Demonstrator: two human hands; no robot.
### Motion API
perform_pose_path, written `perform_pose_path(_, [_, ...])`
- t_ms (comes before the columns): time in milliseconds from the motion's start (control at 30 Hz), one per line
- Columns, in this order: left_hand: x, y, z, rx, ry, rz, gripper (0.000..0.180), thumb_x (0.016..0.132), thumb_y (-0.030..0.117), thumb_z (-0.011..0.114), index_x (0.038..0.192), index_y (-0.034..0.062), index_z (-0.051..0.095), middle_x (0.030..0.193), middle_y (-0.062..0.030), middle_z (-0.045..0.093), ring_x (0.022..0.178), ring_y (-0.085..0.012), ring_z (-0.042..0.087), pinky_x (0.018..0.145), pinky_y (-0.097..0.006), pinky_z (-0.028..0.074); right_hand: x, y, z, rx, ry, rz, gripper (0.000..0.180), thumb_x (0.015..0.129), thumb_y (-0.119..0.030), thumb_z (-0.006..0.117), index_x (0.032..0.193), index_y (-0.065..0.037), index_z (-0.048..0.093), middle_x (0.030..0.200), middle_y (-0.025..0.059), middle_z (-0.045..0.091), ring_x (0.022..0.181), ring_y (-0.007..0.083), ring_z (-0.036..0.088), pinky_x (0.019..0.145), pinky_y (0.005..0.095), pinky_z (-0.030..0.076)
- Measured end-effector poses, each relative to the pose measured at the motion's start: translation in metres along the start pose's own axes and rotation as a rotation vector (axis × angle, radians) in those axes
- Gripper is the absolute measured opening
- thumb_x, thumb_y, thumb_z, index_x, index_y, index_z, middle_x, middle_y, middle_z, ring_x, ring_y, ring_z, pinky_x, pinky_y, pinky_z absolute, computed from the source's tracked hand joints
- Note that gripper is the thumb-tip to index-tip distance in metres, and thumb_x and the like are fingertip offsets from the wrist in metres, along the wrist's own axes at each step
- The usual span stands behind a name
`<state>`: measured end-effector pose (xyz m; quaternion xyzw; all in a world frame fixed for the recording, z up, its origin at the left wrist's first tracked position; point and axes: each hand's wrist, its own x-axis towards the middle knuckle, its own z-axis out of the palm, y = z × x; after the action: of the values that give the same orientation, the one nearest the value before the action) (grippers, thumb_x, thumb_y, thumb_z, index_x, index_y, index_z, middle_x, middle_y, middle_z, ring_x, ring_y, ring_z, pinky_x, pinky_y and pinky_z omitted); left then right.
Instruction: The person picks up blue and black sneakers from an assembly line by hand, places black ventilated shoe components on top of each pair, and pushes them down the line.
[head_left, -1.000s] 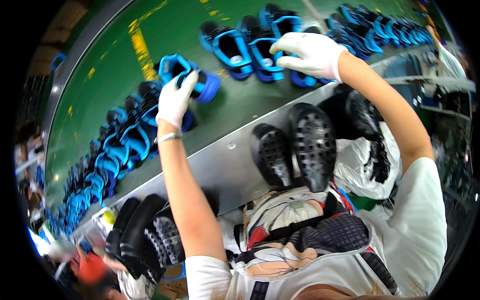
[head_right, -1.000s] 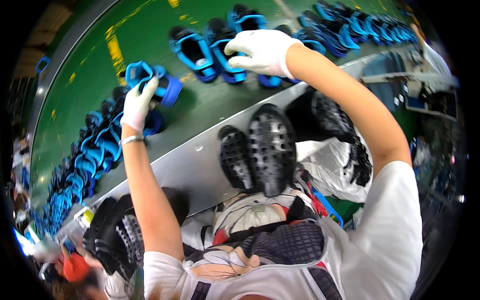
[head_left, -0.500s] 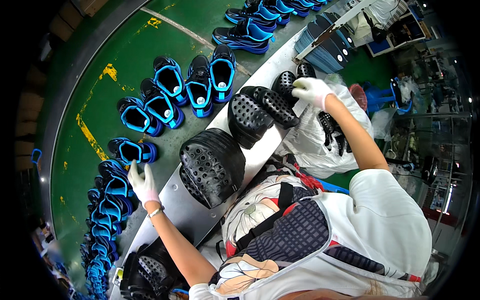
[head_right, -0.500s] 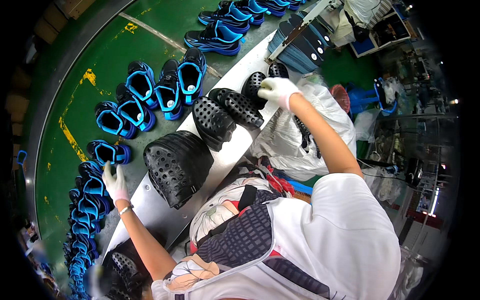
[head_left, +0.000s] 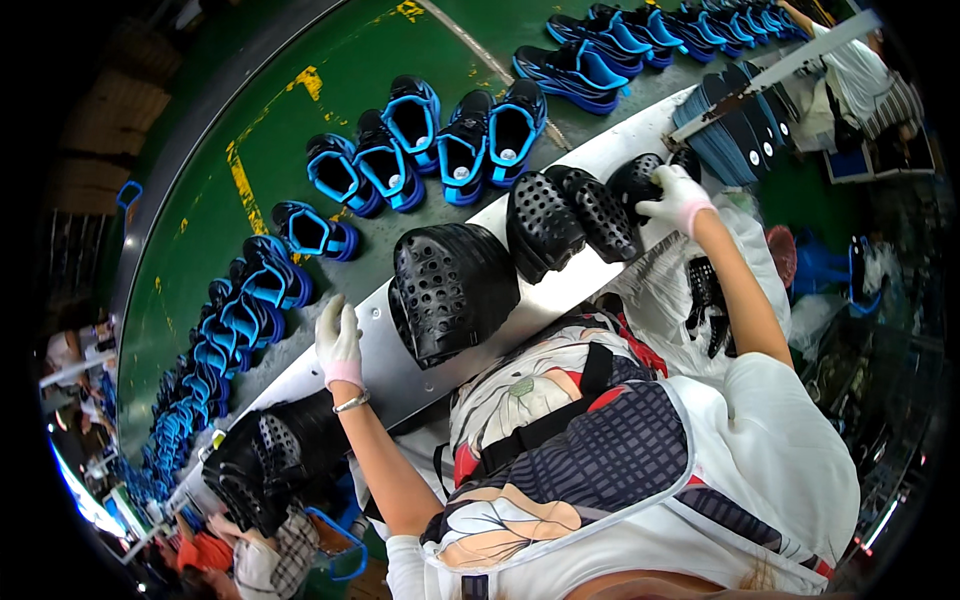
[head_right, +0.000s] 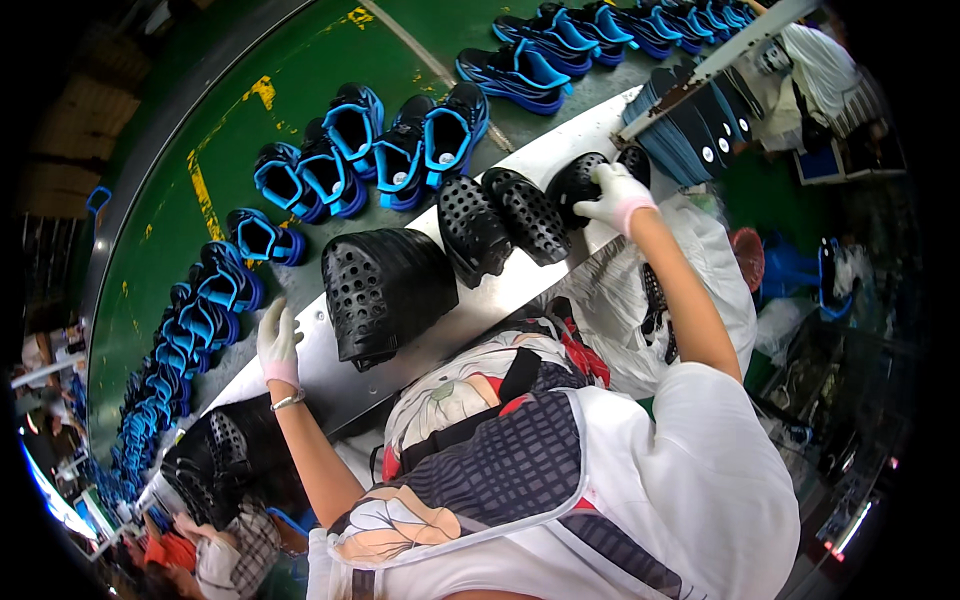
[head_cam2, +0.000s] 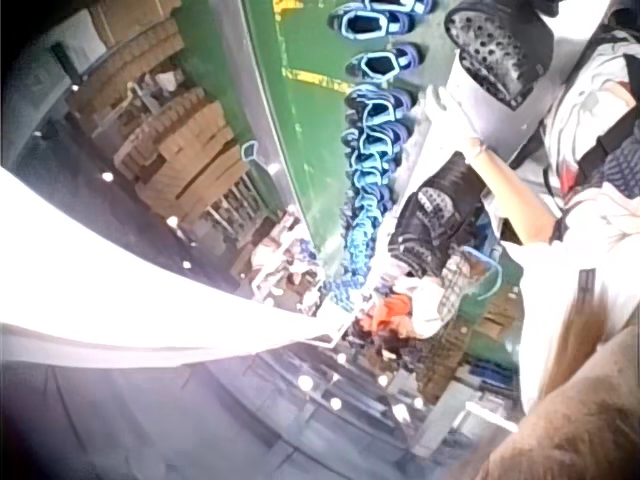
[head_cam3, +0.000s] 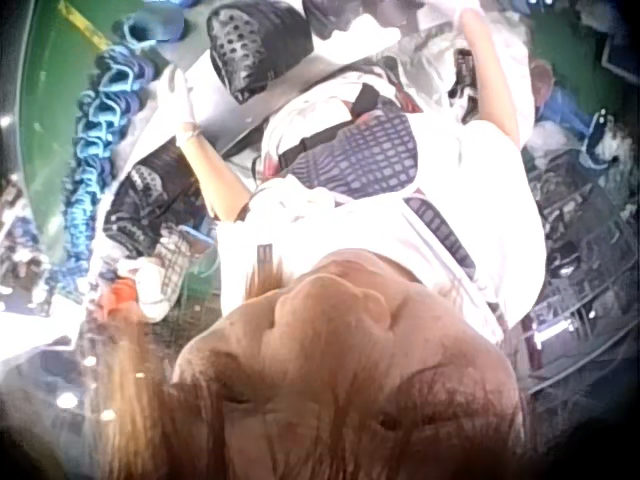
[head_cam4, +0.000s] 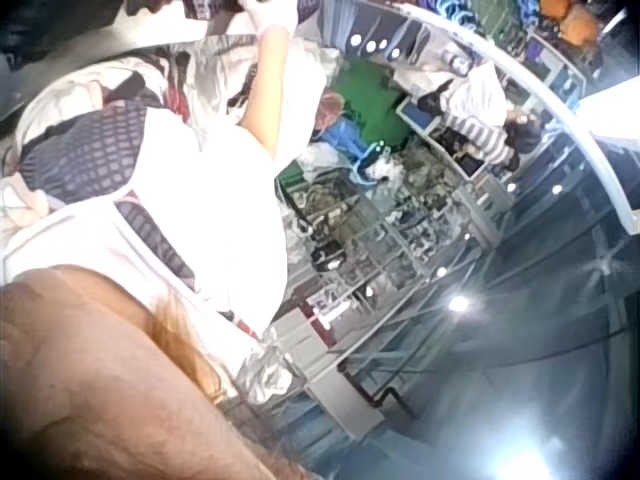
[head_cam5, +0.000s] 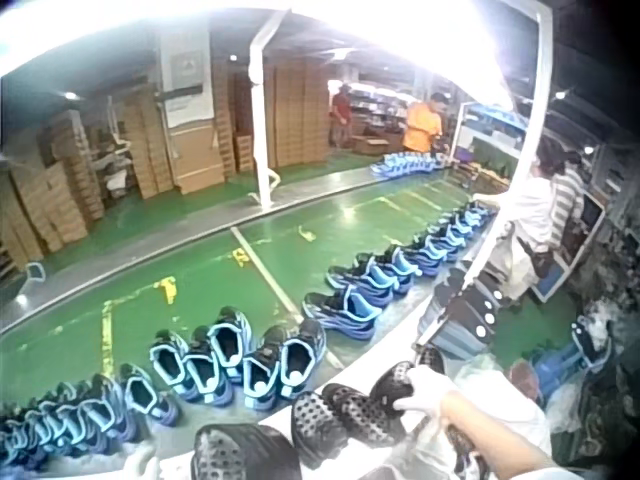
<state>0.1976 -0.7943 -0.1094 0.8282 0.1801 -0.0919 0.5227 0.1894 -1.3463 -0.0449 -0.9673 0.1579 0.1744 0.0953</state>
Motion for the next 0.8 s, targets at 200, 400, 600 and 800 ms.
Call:
perform_pose_path(200, [-0.008, 0.035, -0.007, -0.228, 0.155, 0.047, 0.042, 0.095, 0.025, 0.057, 0.129, 0.0002, 0.053, 0.120, -0.0096, 0.059, 0.091, -0.0139, 0.061, 0.074, -0.025, 0.052, -0.010, -0.038, -0.075, 0.319, 0.197, -0.129, 0.053, 0.069, -0.027, 0.078, 0.108, 0.002, 0.057, 0.101, 0.0159, 0.058, 0.087, 0.0248, 0.061, 0.080, 0.0338, 0.050])
perform_pose_path(400, [-0.023, 0.150, 0.019, -0.987, -0.294, 0.051, 0.067, 0.095, 0.043, 0.053, 0.140, -0.0044, 0.035, 0.134, -0.0232, 0.047, 0.112, -0.0317, 0.057, 0.085, -0.037, 0.054, -0.046, -0.232, -0.100, 0.420, 0.100, -1.010, 0.051, 0.067, -0.022, 0.077, 0.109, -0.003, 0.057, 0.106, 0.0118, 0.057, 0.096, 0.0266, 0.060, 0.082, 0.0350, 0.050])
perform_pose_path(600, [-0.016, 0.140, -0.003, -1.428, -0.368, -0.046, 0.039, 0.094, 0.032, 0.055, 0.122, 0.0046, 0.053, 0.109, -0.0082, 0.062, 0.097, -0.0201, 0.060, 0.087, -0.036, 0.051, -0.057, -0.336, -0.076, 0.331, -0.143, -1.192, 0.052, 0.074, -0.035, 0.071, 0.110, -0.001, 0.057, 0.107, 0.0161, 0.058, 0.100, 0.0334, 0.058, 0.087, 0.0384, 0.048])
perform_pose_path(800, [0.011, 0.084, -0.030, -1.546, -0.104, -0.047, 0.033, 0.083, 0.015, 0.059, 0.114, 0.0034, 0.057, 0.105, -0.0100, 0.062, 0.096, -0.0222, 0.060, 0.087, -0.036, 0.049, -0.064, -0.403, -0.043, 0.088, -0.383, -0.973, 0.055, 0.081, -0.046, 0.063, 0.097, 0.006, 0.054, 0.096, 0.0286, 0.059, 0.090, 0.0403, 0.061, 0.081, 0.0433, 0.049])
